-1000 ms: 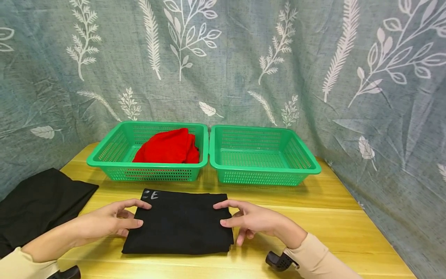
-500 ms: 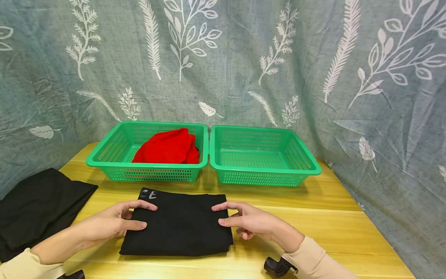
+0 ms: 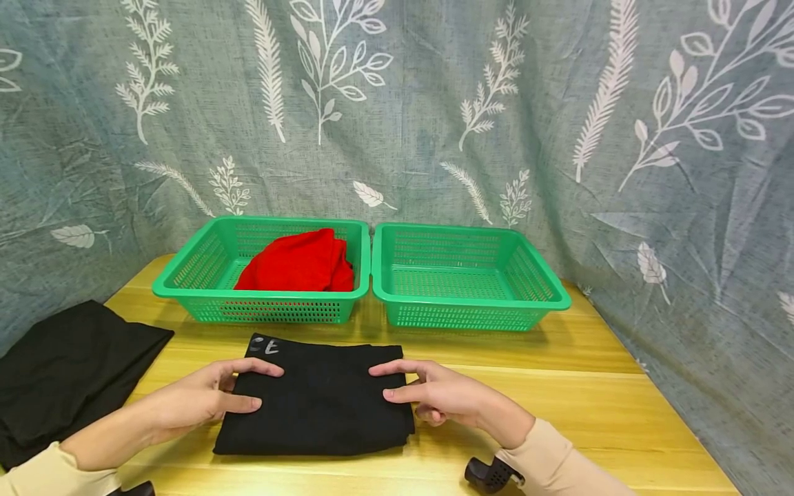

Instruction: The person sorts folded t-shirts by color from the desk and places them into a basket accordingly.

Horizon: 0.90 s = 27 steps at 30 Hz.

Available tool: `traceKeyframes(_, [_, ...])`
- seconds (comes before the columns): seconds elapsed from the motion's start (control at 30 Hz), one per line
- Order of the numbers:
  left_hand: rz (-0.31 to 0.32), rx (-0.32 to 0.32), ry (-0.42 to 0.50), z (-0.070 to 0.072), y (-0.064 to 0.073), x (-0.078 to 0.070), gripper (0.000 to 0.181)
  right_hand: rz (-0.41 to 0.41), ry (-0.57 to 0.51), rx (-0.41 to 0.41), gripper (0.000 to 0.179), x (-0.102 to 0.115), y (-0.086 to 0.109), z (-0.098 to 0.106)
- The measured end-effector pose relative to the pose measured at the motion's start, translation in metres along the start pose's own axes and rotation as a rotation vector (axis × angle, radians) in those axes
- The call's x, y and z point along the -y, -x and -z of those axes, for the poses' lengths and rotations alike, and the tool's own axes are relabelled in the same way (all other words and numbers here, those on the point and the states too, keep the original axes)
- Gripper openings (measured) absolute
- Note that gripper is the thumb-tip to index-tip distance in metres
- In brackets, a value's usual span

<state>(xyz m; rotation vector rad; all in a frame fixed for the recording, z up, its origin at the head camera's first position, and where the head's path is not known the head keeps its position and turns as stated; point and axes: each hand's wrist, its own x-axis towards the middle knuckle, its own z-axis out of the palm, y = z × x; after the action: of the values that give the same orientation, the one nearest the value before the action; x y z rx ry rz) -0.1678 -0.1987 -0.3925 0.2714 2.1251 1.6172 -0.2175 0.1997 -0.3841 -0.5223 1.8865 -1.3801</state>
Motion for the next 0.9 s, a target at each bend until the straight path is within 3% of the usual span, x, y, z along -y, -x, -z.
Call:
traceKeyframes(0.27, [-0.012, 0.000, -0.028, -0.003, -0.001, -0.001, 0.057, 0.017, 0.011, 0.022, 0.054, -0.001, -0.005, -0.002])
traceKeyframes(0.53, [-0.057, 0.058, 0.043, -0.003, -0.005, 0.002, 0.060, 0.020, 0.015, 0.012, 0.056, -0.003, -0.009, -0.001])
traceKeyframes(0.9, [-0.024, -0.007, -0.017, -0.003, -0.003, 0.001, 0.060, 0.039, 0.055, -0.017, 0.056, -0.007, -0.009, 0.003])
